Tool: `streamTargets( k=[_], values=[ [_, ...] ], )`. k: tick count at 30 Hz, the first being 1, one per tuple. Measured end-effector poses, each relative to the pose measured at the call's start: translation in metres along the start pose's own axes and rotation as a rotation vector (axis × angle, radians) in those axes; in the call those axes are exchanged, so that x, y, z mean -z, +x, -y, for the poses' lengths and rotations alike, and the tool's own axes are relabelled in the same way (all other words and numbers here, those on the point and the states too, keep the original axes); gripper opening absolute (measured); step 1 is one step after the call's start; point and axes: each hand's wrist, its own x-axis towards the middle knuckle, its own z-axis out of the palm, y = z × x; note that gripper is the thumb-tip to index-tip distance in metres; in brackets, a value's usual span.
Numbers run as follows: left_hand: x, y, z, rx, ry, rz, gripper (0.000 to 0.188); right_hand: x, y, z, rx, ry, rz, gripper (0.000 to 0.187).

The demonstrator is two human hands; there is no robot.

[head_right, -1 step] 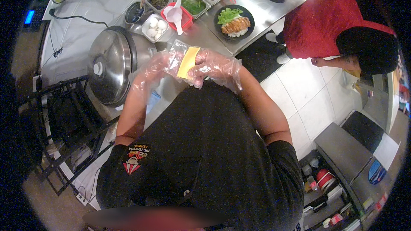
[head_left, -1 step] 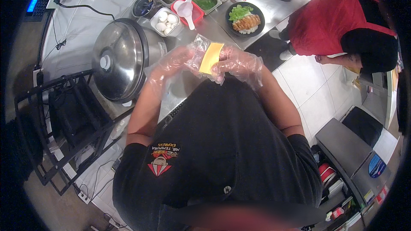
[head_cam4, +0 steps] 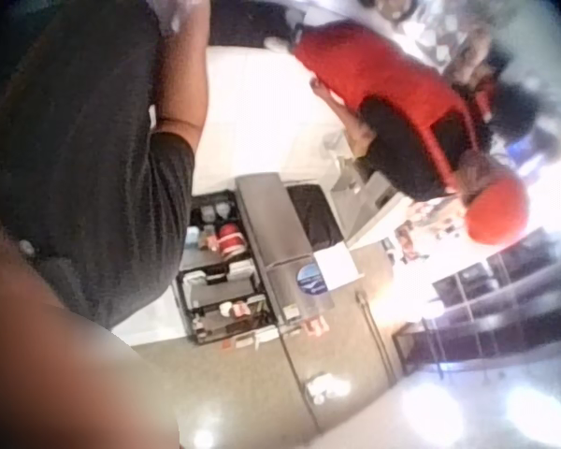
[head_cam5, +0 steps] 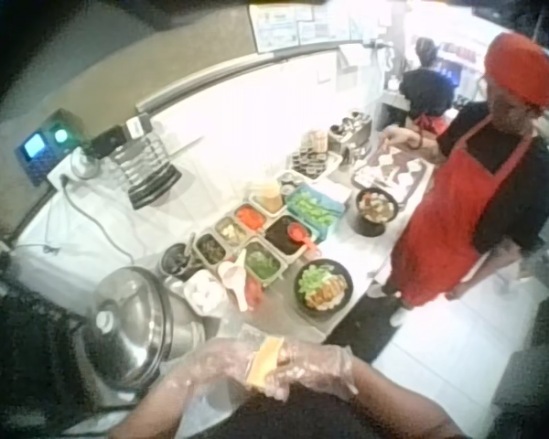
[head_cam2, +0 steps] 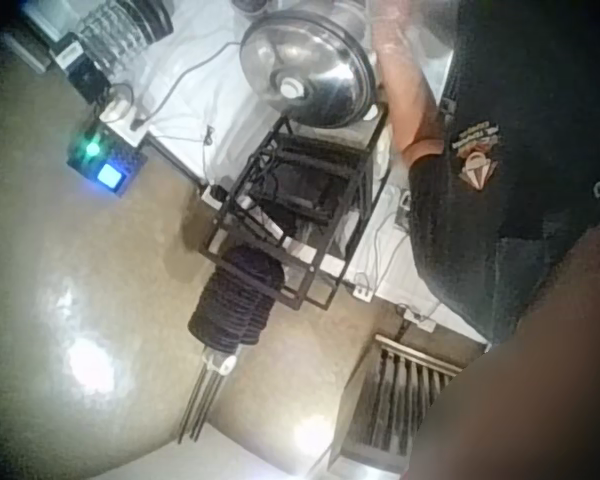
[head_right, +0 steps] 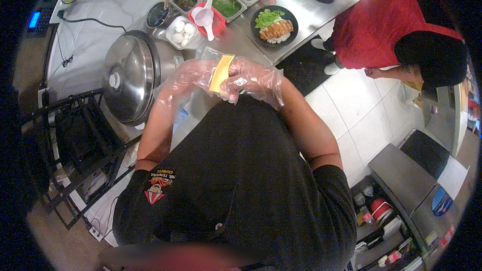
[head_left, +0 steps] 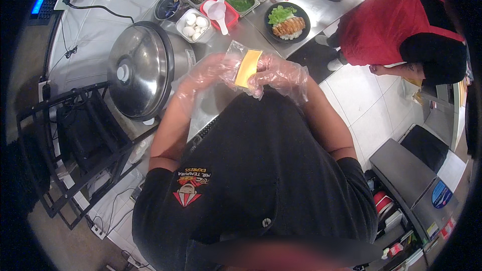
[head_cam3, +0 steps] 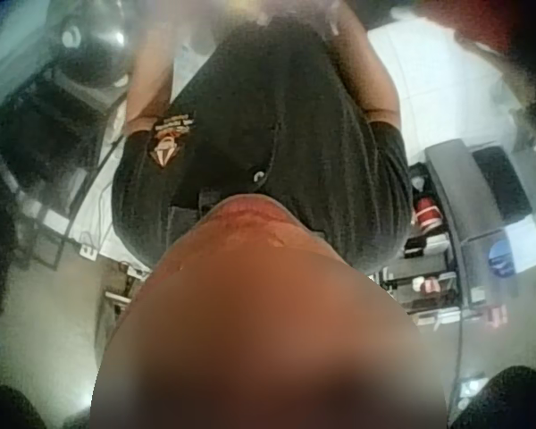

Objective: The person assembles a rice bowl by placing cooked chicken pieces on rice, adding a folded egg sheet, and topping with lettuce and other garnishes. They use a small pan and tongs to transfer the chicken, then arrange the toppings by hand.

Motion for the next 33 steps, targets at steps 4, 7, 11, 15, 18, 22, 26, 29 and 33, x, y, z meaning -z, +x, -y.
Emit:
streamTargets(
  k=[4, 7, 11, 15, 18, 22, 26, 29, 33],
  values=[
    [-0.018, -0.001, -0.004, 0.019, -0.044, -0.14, 0.032, 0.006, -0.002, 0.002, 0.009, -0.027, -0.007, 0.027],
    [-0.019, 0.005, -0.002, 0.051, -0.267, -0.25, 0.025, 0.013, -0.003, 0.007, -0.05, -0.152, -0.091, 0.031],
    [-0.02, 0.006, 0.013, -0.162, -0.217, -0.255, 0.022, 0.008, -0.008, 0.008, 0.1, -0.096, -0.436, 0.041],
    [-0.026, 0.016, 0.017, -0.235, -0.045, -0.213, 0.02, 0.002, -0.007, 0.009, 0.205, -0.079, -0.544, 0.053],
    [-0.033, 0.022, 0.009, -0.199, 0.141, -0.194, 0.022, -0.001, -0.003, 0.013, 0.18, -0.017, -0.529, 0.053],
    [-0.045, 0.026, -0.003, -0.27, 0.258, -0.122, 0.023, -0.004, 0.001, 0.02, 0.122, -0.021, -0.592, 0.057],
    [-0.045, 0.031, -0.008, -0.375, 0.584, -0.164, 0.023, -0.006, 0.004, 0.021, 0.127, 0.052, -0.569, 0.049],
    [-0.04, 0.033, -0.003, -0.388, 0.577, -0.179, 0.022, -0.004, 0.007, 0.016, 0.147, 0.073, -0.551, 0.041],
    [-0.031, 0.035, 0.006, -0.284, 0.54, -0.195, 0.019, 0.002, 0.011, 0.004, 0.114, -0.004, -0.587, 0.032]
  ],
)
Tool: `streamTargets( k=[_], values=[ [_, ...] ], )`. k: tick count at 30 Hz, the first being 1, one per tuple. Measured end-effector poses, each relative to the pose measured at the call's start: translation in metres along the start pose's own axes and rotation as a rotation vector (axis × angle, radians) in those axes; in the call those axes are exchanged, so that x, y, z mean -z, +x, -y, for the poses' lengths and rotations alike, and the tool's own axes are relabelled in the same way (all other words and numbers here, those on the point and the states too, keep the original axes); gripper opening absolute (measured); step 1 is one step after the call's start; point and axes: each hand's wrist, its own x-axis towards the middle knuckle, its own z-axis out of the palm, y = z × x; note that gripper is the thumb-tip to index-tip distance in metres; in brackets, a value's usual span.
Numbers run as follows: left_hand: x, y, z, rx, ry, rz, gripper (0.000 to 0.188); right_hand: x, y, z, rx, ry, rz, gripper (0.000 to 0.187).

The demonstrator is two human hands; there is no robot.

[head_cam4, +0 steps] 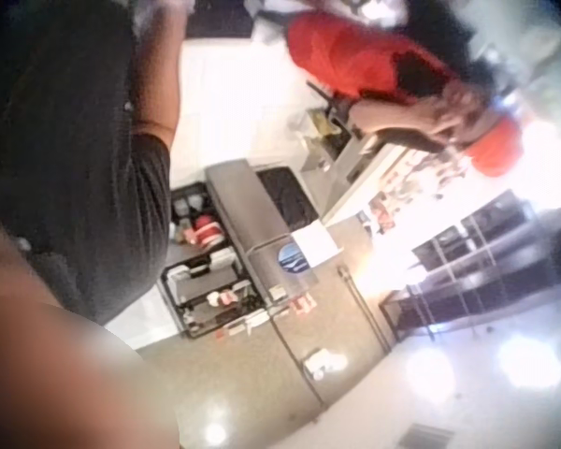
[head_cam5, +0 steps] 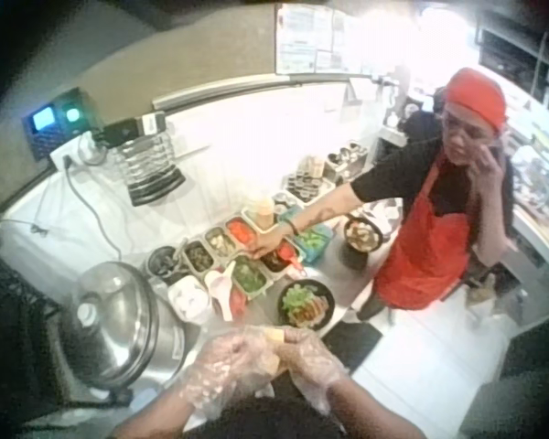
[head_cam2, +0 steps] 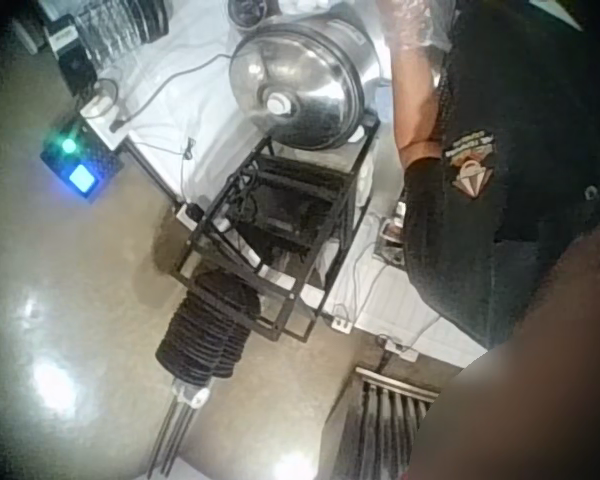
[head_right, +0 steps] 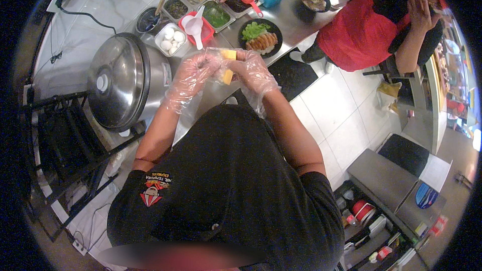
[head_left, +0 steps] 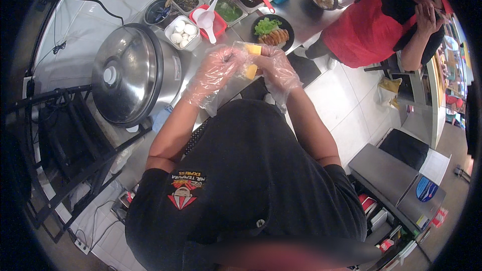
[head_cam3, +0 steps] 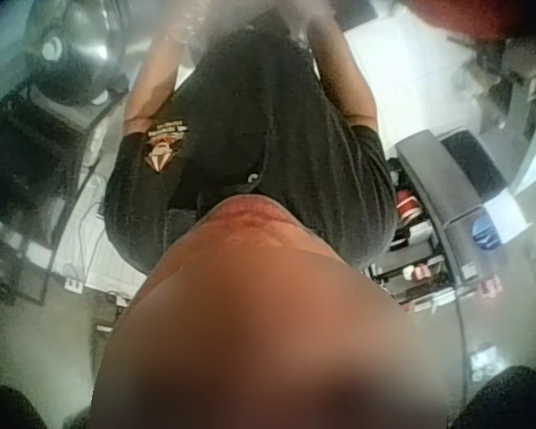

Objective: The person assembles a rice bowl by placing cooked chicken pieces on rice, adding a folded egg sheet, and topping with lettuce and other garnishes. They use a small pan and tongs to transfer the chicken, then arrange the toppings by hand.

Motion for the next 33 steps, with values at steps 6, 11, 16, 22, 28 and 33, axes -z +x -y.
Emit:
streamTargets(
  k=[6, 11, 16, 22, 28, 33],
  values=[
    [0.001, -0.005, 0.006, -0.04, -0.021, -0.071, 0.015, 0.001, 0.007, -0.014, -0.019, 0.084, -0.097, 0.024],
    [0.004, -0.008, 0.012, -0.036, -0.155, -0.101, 0.016, 0.001, 0.007, -0.012, -0.025, 0.1, -0.198, 0.024],
    [0.004, -0.008, 0.022, 0.025, -0.415, -0.158, 0.018, 0.006, 0.01, -0.01, 0.015, 0.085, -0.356, 0.026],
    [-0.004, -0.014, 0.035, 0.034, -0.557, -0.22, 0.019, 0.047, 0.031, -0.007, 0.146, -0.275, -0.521, 0.024],
    [-0.003, -0.036, 0.071, 0.113, -0.49, -0.258, 0.017, 0.108, 0.07, -0.001, 0.047, -0.687, -0.59, 0.028],
    [-0.007, -0.063, 0.115, 0.197, -0.545, -0.287, 0.021, 0.14, 0.112, -0.029, -0.015, -0.877, -0.589, 0.029]
  ],
)
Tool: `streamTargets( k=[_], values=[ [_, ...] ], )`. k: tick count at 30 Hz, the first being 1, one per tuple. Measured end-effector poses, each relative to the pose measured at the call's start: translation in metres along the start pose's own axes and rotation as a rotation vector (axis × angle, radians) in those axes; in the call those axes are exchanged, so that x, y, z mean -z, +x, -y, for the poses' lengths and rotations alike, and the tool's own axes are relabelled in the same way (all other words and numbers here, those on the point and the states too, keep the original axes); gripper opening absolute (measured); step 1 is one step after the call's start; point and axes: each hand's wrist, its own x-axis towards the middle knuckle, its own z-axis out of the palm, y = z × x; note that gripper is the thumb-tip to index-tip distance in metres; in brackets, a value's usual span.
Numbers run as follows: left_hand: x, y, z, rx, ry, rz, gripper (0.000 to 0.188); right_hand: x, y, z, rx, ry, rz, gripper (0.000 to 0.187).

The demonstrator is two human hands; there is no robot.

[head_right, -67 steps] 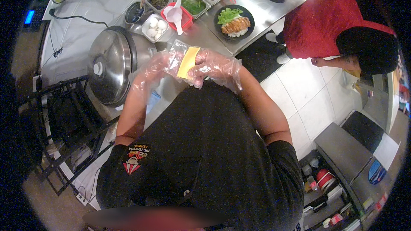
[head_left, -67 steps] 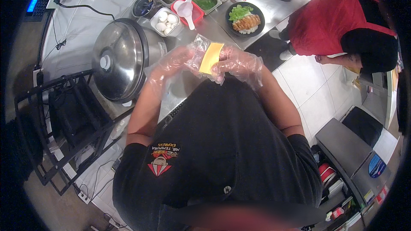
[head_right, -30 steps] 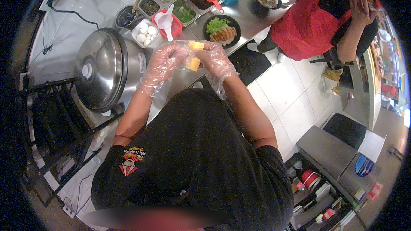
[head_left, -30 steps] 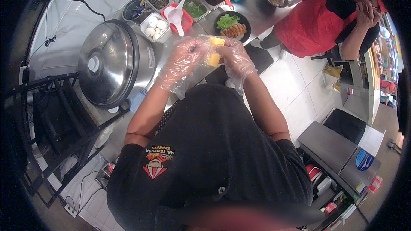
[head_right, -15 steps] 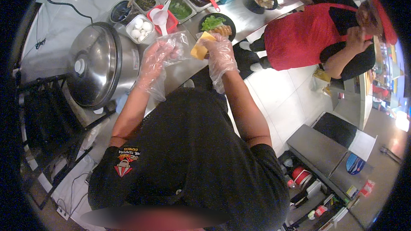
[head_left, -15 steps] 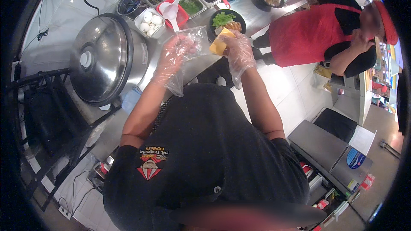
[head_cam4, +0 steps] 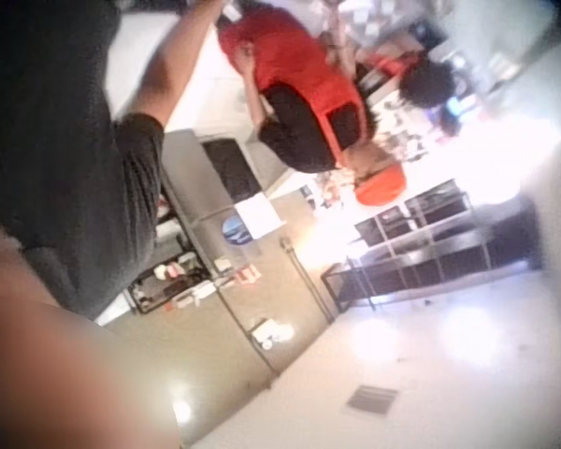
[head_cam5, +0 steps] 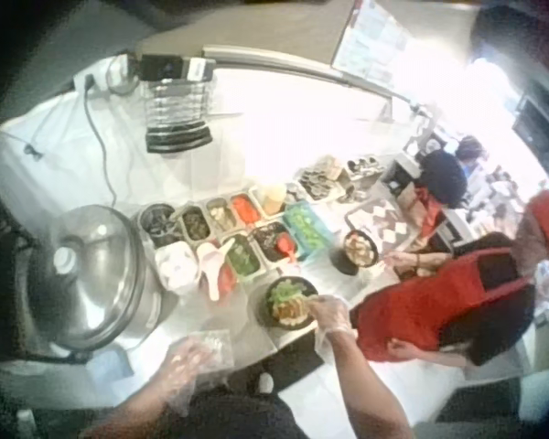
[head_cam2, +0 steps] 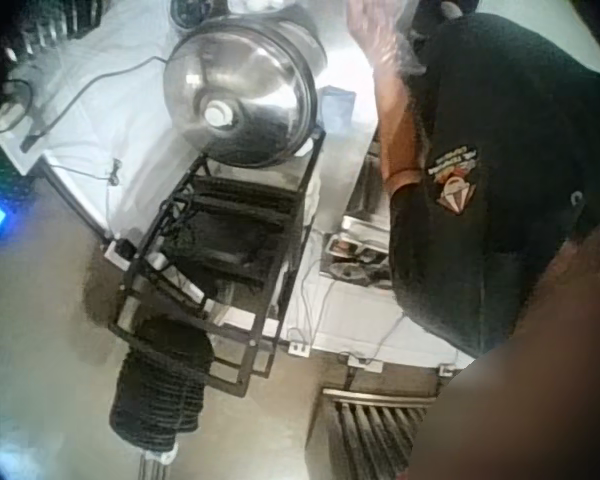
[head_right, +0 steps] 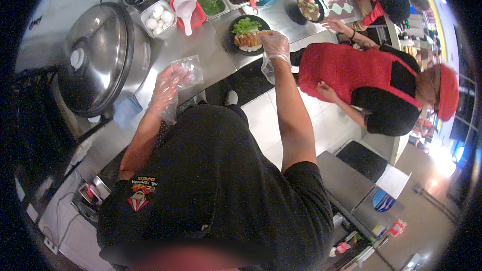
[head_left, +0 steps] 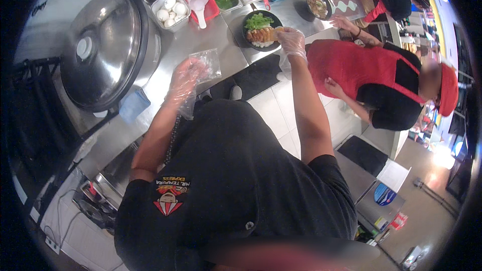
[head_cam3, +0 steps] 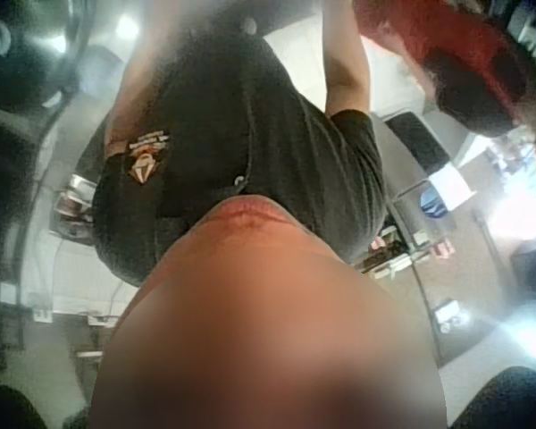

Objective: The person assembles a rice bowl by placing cooked chicken pieces on rice, adding a folded egg sheet, and topping with lettuce and other garnishes. They use a small pan and tongs to transfer the chicken, then arrange the toppings by hand.

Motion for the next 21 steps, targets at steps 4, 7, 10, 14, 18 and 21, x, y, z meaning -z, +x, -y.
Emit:
streamTargets(
  k=[4, 7, 10, 14, 18, 21],
  values=[
    [0.011, -0.011, 0.03, 0.026, 0.069, -0.051, 0.028, -0.028, 0.023, -0.019, 0.048, -0.028, 0.056, 0.031],
    [0.01, -0.017, 0.043, 0.026, 0.009, -0.087, 0.03, -0.042, 0.036, -0.024, 0.056, -0.165, 0.086, 0.031],
    [0.008, -0.02, 0.05, 0.109, -0.05, -0.114, 0.03, -0.053, 0.049, -0.024, 0.059, -0.216, 0.116, 0.03],
    [0.014, -0.024, 0.054, 0.097, 0.013, -0.113, 0.028, -0.055, 0.058, -0.024, 0.046, -0.245, 0.164, 0.03],
    [0.022, -0.023, 0.057, 0.097, -0.036, -0.092, 0.025, -0.049, 0.053, -0.025, 0.0, -0.203, 0.235, 0.034],
    [0.024, -0.021, 0.059, 0.131, -0.042, -0.081, 0.026, -0.048, 0.052, -0.025, 0.11, -0.271, 0.243, 0.032]
  ],
)
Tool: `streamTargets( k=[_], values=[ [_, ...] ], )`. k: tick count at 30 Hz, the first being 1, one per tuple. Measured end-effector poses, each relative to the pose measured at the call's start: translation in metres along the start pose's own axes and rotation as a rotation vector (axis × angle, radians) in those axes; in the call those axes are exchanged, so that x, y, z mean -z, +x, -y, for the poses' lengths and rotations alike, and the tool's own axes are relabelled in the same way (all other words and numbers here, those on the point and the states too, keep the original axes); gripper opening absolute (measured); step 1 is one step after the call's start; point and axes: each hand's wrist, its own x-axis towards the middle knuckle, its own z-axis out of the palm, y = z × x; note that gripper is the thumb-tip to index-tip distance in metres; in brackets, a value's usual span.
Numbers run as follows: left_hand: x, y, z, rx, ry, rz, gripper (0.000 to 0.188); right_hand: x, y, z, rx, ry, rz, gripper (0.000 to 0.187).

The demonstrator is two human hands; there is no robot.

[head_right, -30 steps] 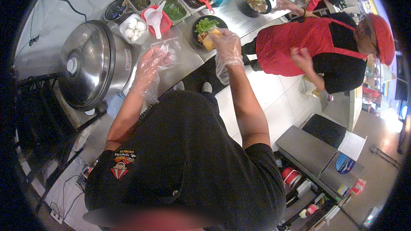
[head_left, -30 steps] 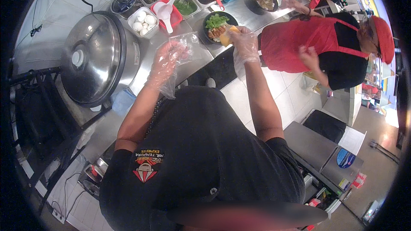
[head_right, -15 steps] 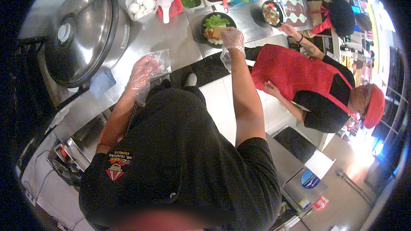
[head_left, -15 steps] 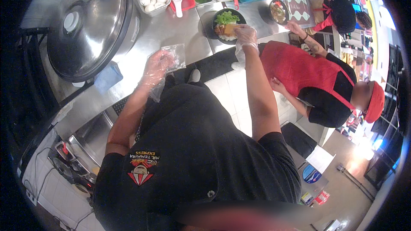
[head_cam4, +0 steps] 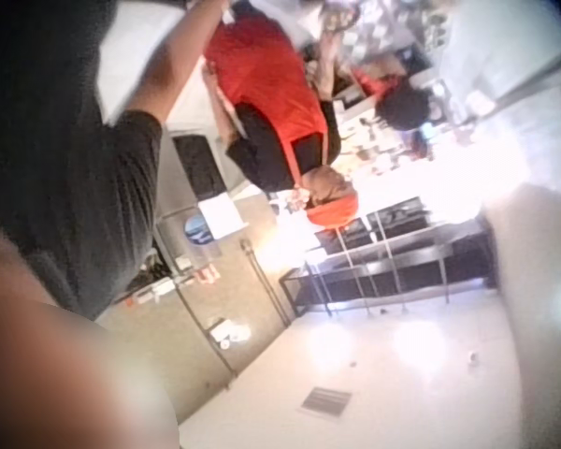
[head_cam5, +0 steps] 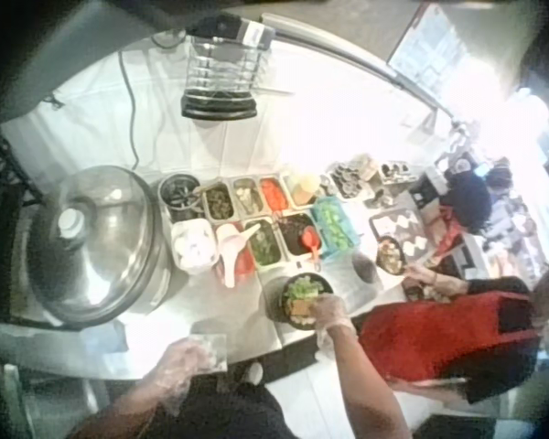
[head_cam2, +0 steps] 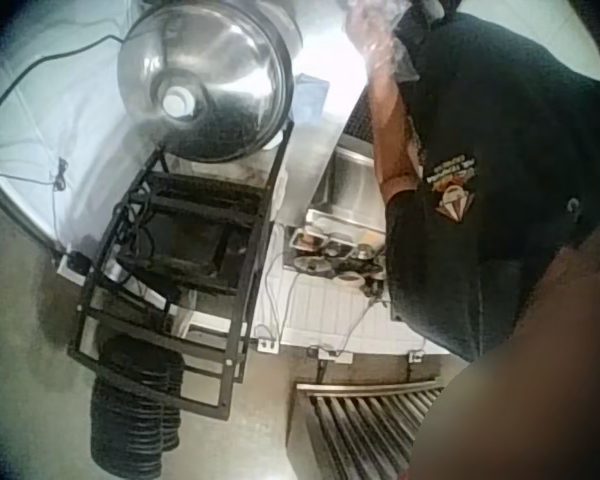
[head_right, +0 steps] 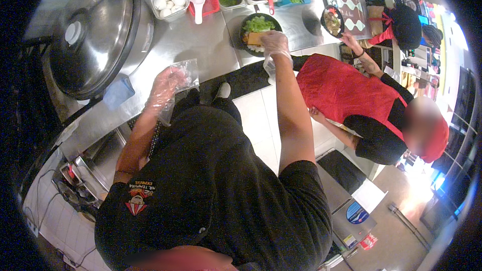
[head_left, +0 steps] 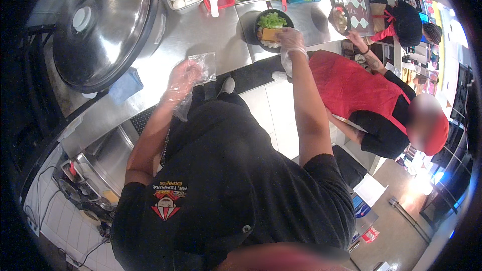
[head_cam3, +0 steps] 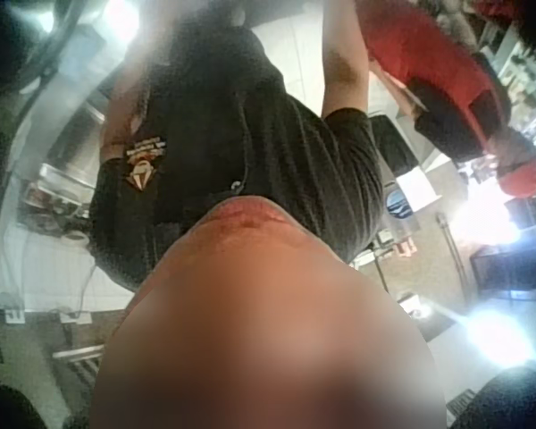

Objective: The person assembles a rice bowl by placing cooked chicken pieces on rice, adding a folded egg sheet, and topping with lettuce and other garnishes. They use a small pan and tongs to transfer the chicken, then arrange the toppings by hand.

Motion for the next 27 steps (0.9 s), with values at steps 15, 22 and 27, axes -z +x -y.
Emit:
streamTargets(
  k=[15, 22, 27],
  values=[
    [-0.012, -0.002, -0.012, 0.019, 0.121, -0.013, 0.03, -0.011, 0.062, -0.086, 0.362, -0.55, -0.026, 0.026],
    [-0.013, 0.003, 0.0, -0.046, 0.167, -0.062, 0.039, -0.001, 0.048, -0.06, 0.062, -0.488, -0.035, 0.022],
    [-0.011, 0.003, -0.001, -0.036, 0.089, -0.023, 0.035, 0.01, 0.039, -0.043, 0.125, -0.442, -0.05, 0.025]
  ],
)
